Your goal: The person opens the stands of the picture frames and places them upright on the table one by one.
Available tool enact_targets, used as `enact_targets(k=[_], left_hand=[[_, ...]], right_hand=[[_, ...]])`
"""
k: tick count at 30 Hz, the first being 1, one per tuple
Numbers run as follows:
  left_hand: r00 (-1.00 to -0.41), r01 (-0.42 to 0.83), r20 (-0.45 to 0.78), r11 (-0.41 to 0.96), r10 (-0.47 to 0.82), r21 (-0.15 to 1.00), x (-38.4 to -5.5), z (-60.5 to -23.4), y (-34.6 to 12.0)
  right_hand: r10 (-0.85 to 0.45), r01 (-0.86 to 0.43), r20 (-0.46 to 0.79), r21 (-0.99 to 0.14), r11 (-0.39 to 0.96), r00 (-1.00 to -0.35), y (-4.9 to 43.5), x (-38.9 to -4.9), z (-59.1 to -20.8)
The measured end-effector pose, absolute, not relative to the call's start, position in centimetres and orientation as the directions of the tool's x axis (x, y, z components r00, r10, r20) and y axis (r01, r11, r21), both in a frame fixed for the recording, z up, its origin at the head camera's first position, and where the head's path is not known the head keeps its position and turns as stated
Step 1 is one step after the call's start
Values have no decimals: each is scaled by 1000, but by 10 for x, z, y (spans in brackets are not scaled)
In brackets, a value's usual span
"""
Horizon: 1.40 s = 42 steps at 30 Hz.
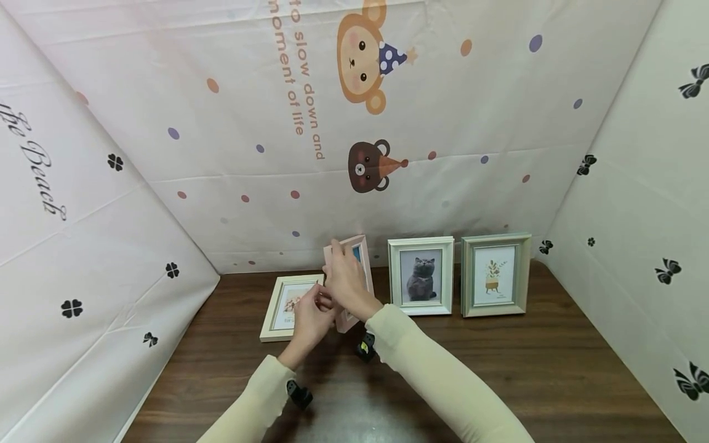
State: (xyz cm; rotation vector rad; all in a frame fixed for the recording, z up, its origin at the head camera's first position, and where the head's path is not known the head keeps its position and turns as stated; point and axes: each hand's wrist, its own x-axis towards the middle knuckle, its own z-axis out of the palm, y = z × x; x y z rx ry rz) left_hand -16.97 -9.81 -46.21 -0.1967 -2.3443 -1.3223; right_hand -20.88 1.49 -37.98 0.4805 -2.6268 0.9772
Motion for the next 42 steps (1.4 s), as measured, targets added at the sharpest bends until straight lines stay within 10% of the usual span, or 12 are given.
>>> enact_targets(k=[14,42], left_hand=[[-843,441,525,411,-116,798,-168,-466,-109],[-977,212,210,322,41,923,-171,-476,-108]], right_hand=[[-288,-481,392,-608,631,-873,38,-208,-373],[-463,-566,349,-653,504,-815,85,-220,-372]])
